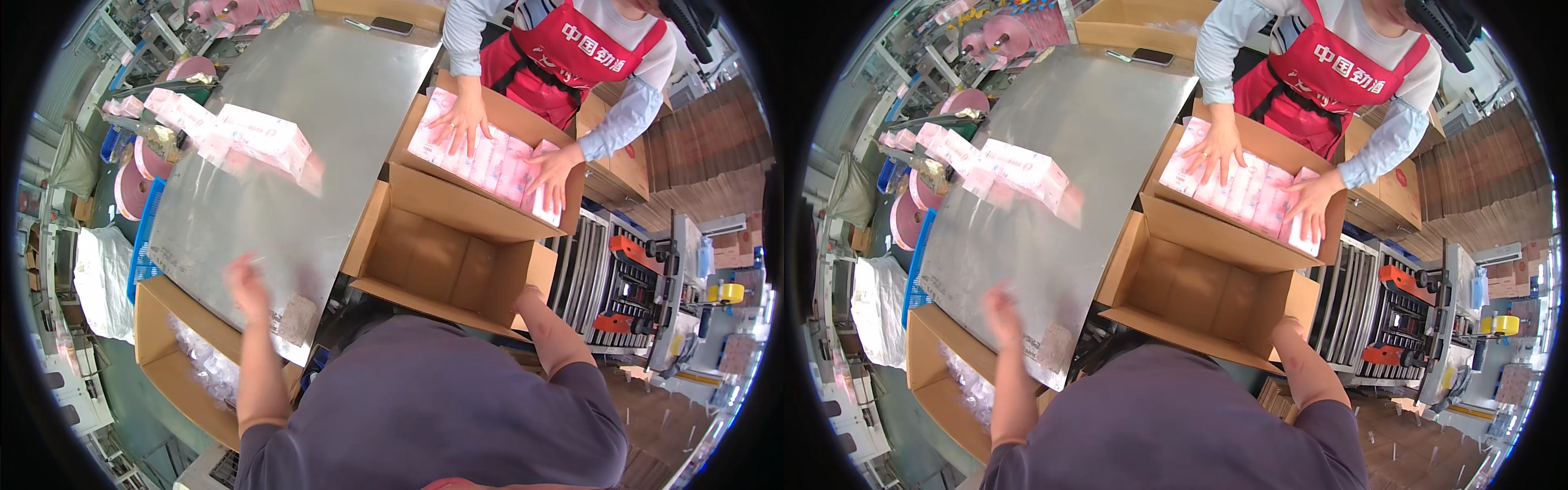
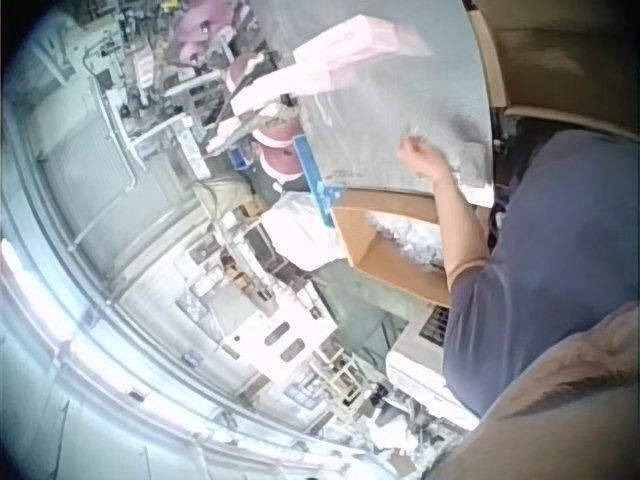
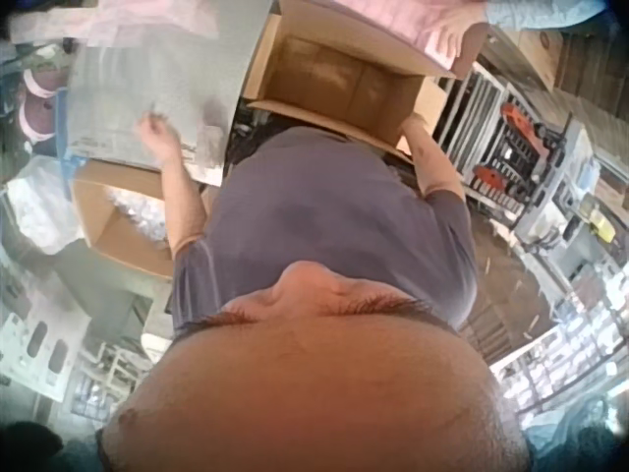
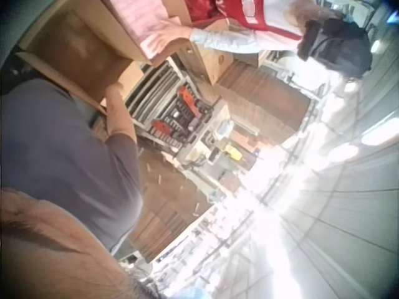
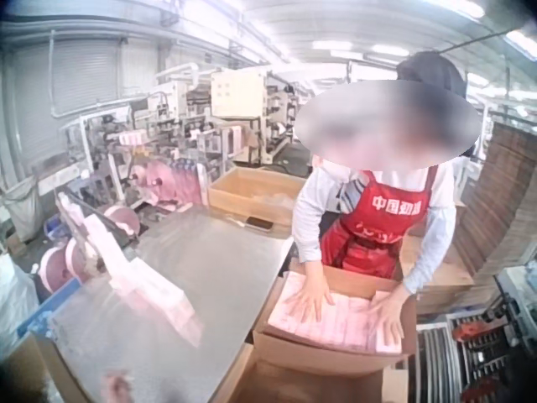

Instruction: The person packs bundles of pink product into cardboard boxes, places the boxes on a conveyor belt, and feeds them into a taping machine while working alongside another person.

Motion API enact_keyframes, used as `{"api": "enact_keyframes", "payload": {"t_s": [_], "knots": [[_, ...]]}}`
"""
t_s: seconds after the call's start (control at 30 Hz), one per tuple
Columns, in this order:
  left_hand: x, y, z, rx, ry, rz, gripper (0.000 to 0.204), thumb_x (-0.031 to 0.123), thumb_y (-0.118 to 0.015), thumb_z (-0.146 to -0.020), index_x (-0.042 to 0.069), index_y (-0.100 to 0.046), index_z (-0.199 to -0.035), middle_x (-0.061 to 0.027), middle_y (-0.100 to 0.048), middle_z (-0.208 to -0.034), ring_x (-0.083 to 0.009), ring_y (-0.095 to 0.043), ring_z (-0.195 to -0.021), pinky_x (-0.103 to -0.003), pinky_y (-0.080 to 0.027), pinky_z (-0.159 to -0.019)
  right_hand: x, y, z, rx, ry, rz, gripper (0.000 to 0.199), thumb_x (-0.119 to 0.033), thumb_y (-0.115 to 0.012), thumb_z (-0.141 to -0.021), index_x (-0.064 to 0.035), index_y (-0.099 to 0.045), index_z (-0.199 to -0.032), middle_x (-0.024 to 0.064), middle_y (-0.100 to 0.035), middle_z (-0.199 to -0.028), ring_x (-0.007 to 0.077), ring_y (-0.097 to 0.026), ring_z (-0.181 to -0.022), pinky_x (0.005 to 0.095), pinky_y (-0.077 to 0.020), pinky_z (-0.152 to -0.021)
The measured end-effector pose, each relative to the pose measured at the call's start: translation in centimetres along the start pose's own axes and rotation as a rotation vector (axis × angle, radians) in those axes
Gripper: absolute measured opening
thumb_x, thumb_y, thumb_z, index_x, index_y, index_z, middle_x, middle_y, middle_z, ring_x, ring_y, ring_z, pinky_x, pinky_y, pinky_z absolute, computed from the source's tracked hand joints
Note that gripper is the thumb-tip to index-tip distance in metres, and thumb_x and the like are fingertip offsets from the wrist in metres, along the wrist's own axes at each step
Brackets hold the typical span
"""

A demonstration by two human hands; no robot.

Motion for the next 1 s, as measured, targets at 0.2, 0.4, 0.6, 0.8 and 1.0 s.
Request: {"api": "enact_keyframes", "payload": {"t_s": [0.2, 0.4, 0.6, 0.8, 1.0], "knots": [[11.3, 33.4, 7.5, 0.824, 0.039, -1.035, 0.038, 0.003, -0.048, -0.09, 0.0, -0.06, -0.127, -0.0149, -0.066, -0.115, -0.0284, -0.061, -0.105, -0.04, -0.049, -0.095, -0.9, 0.4, -0.2, -0.006, -0.004, 0.061, 0.057, -0.039, -0.069, -0.084, -0.0188, -0.058, -0.137, 0.0062, -0.051, -0.145, 0.026, -0.057, -0.125, 0.0474, -0.0566, -0.089], [10.7, 28.1, 3.3, 0.683, -0.292, -1.688, 0.048, 0.014, -0.068, -0.084, 0.007, -0.059, -0.131, -0.0215, -0.046, -0.138, -0.0355, -0.038, -0.133, -0.047, -0.036, -0.109, -6.1, 5.9, 4.3, 0.177, 0.457, 0.328, 0.064, -0.056, -0.057, -0.088, -0.015, -0.055, -0.138, 0.0121, -0.062, -0.131, 0.0328, -0.061, -0.117, 0.0489, -0.048, -0.099], [9.5, -0.8, -18.2, 0.021, -0.504, -1.293, 0.053, 0.015, -0.071, -0.085, 0.011, -0.055, -0.135, -0.0245, -0.038, -0.144, -0.0424, -0.041, -0.132, -0.049, -0.033, -0.11, -32.0, 31.9, 35.0, 1.129, 1.195, -0.106, 0.071, -0.037, -0.068, -0.085, -0.0096, -0.041, -0.145, 0.0205, -0.047, -0.141, 0.0359, -0.044, -0.132, 0.0444, -0.0378, -0.109], [6.9, -15.4, -33.7, -0.237, -0.265, -1.549, 0.056, 0.052, -0.055, -0.093, 0.019, -0.055, -0.138, -0.017, -0.022, -0.159, -0.0406, -0.016, -0.148, -0.062, -0.024, -0.115, -49.7, 42.4, 38.7, 1.152, 1.124, -0.067, 0.081, -0.039, -0.068, -0.082, -0.0293, -0.031, -0.153, 0.0225, -0.032, -0.152, 0.0439, -0.037, -0.136, 0.0535, -0.0319, -0.111], [0.7, -15.5, -36.1, -0.609, -0.208, -1.65, 0.072, 0.062, -0.054, -0.089, 0.013, -0.049, -0.142, -0.02, -0.013, -0.162, -0.0468, -0.01, -0.148, -0.06, -0.027, -0.115, -44.4, 39.3, 36.9, 1.025, 0.738, -0.19, 0.083, -0.042, -0.066, -0.083, -0.03, -0.027, -0.155, 0.0231, -0.033, -0.149, 0.0439, -0.047, -0.124, 0.0561, -0.0395, -0.102]]}}
Point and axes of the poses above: each hand's wrist, its own z-axis away from the middle knuckle, its own y-axis out of the back of the hand, x = y × z, the point moved 9 cm from there along -z, towards the middle knuckle
